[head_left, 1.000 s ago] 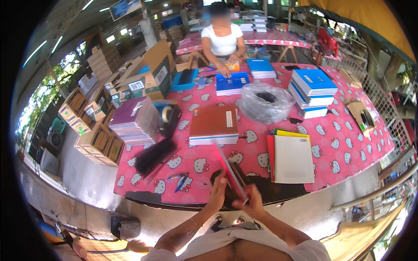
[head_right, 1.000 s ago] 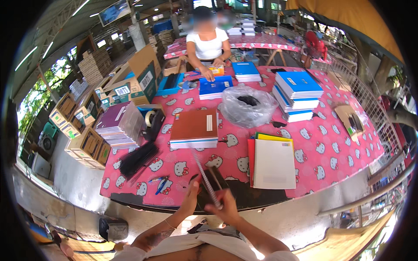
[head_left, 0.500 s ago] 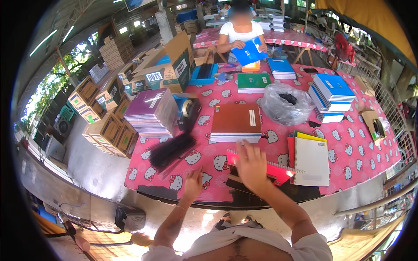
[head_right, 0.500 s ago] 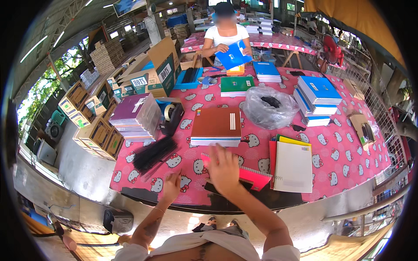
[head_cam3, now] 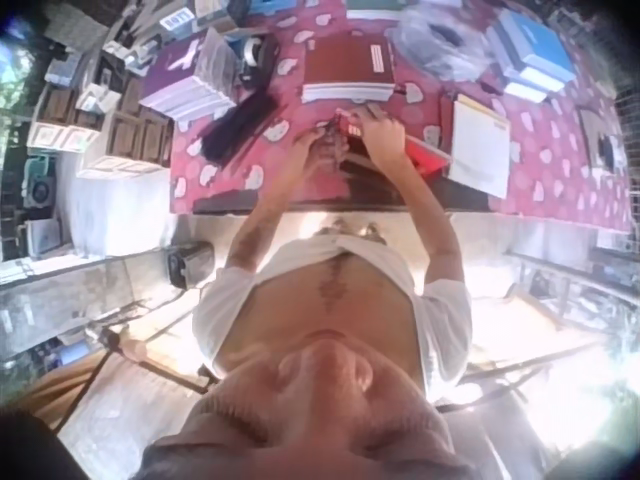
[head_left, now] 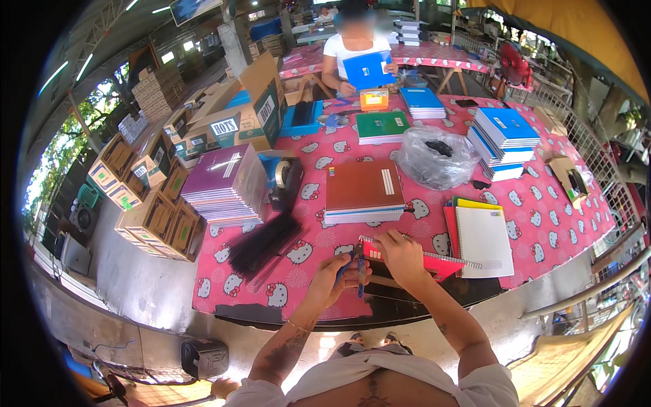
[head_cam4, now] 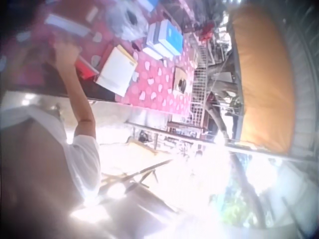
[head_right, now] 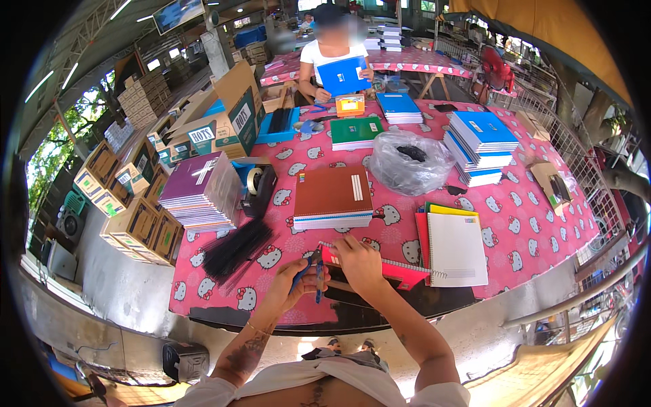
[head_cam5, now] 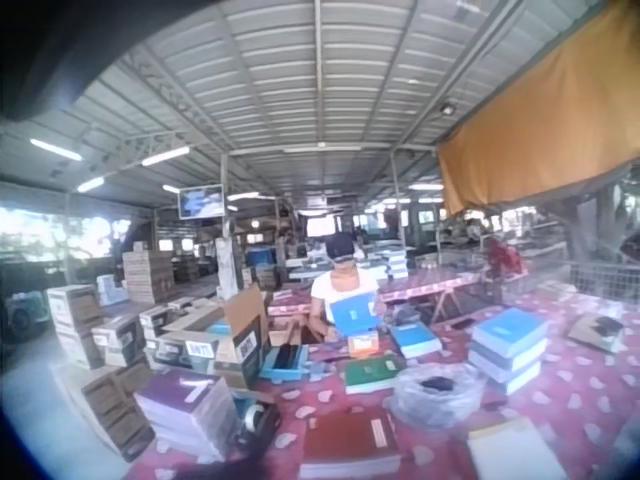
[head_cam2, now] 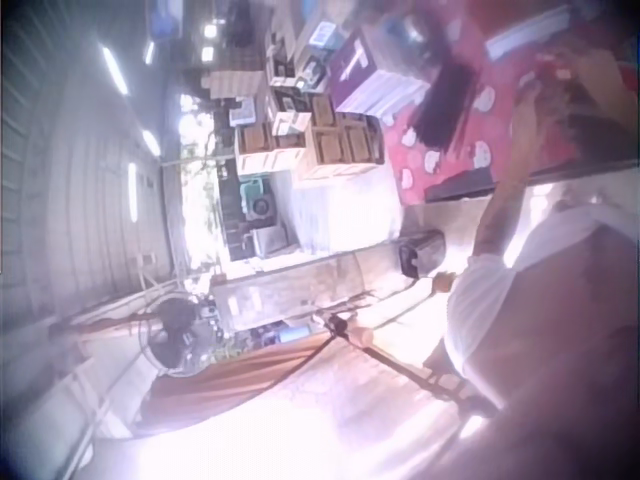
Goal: The person sorts notebooks by color and size, picking them up from stacks on a table and placing them into groups based on their characteristics.
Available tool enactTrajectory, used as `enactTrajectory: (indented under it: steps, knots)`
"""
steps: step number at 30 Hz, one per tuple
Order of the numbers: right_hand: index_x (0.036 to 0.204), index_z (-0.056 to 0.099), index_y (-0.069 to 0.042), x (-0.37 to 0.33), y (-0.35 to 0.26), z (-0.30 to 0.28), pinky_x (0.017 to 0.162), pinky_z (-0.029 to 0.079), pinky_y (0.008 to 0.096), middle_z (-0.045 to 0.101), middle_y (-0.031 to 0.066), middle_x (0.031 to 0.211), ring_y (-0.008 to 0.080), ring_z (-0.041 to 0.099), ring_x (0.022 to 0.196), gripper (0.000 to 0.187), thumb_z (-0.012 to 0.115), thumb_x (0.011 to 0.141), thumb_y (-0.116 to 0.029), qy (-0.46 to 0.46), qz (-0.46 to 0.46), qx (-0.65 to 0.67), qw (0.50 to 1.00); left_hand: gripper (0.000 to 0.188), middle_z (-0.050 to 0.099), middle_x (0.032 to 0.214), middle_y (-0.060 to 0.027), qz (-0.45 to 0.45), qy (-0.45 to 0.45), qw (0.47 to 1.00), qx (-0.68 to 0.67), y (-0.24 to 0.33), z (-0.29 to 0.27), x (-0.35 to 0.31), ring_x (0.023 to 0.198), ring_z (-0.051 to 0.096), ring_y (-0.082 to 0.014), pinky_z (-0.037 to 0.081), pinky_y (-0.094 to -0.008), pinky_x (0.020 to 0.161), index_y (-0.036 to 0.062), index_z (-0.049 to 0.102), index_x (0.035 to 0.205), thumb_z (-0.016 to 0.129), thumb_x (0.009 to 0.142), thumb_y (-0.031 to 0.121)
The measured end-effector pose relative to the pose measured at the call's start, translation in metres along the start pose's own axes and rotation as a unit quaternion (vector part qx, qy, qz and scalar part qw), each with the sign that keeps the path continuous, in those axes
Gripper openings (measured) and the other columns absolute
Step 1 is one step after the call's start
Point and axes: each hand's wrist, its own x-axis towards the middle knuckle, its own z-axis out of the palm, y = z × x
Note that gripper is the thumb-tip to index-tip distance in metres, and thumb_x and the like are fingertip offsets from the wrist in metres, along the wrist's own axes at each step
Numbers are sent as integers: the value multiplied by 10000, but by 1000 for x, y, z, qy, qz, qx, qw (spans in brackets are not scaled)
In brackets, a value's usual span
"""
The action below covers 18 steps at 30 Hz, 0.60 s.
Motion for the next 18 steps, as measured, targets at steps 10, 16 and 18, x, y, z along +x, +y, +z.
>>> enactTrajectory:
  steps: [10, 16, 18]
  knots:
    - [1005, 695, -140, -4, 9, -14, 655, 539, 434, 657, 59, 830, 317, 676, 747, 182, 744, 839, -196, 17, -37, -13, 999, 216, 686, 934, -83, 345, -3, 646, 681, 32, 4, 11, 780, 687, -229, 528, -380, 658, 33, 716, 1095, 631, 971, 187]
    - [1083, 670, -90, -37, 41, -69, 636, 534, 436, 674, 118, 802, 348, 679, 717, 268, 732, 867, -237, -80, 48, -46, 995, 325, 672, 1008, -140, 243, -40, 714, 655, -13, -125, 22, 882, 655, -355, 545, -403, 793, 75, 698, 1198, 692, 892, 185]
    - [1154, 676, -35, -43, 75, -118, 600, 471, 348, 651, 124, 806, 224, 634, 666, 285, 712, 886, -127, 51, 138, 55, 988, 361, 644, 1167, -153, 276, -18, 513, 812, -25, -136, 20, 1075, 615, -384, 522, -470, 904, 76, 683, 1223, 706, 889, 212]
